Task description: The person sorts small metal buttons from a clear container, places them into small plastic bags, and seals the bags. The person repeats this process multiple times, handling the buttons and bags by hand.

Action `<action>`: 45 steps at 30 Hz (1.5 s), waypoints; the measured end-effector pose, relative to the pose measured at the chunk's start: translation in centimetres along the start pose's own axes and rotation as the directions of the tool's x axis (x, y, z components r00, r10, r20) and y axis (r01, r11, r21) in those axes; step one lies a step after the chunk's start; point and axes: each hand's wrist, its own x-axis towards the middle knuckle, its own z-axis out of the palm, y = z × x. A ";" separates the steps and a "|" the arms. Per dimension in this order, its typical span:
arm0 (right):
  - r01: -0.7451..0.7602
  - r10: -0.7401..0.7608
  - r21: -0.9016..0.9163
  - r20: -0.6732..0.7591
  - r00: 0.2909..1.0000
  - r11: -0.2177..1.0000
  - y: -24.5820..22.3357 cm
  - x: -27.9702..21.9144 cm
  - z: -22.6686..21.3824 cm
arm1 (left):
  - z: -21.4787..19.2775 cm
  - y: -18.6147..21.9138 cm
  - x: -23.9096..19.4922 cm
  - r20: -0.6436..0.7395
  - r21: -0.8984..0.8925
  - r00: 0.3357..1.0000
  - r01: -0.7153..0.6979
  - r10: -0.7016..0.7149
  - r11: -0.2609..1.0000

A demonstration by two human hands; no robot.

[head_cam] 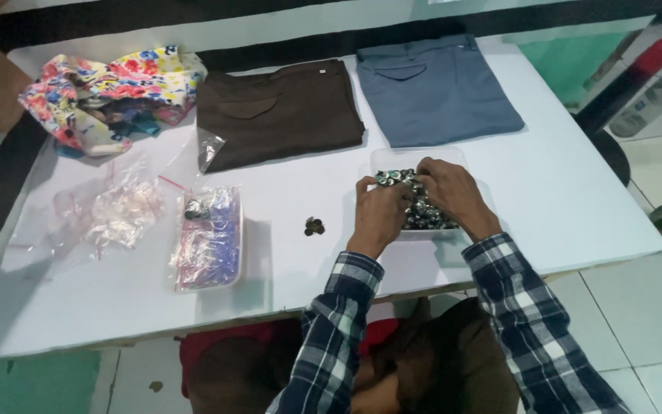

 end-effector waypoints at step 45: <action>-0.036 0.112 0.344 -0.204 0.973 0.938 -16.2 -5.9 13.7 | -3.9 -11.6 -13.9 -0.441 -0.310 0.814 0.257 -0.378 0.915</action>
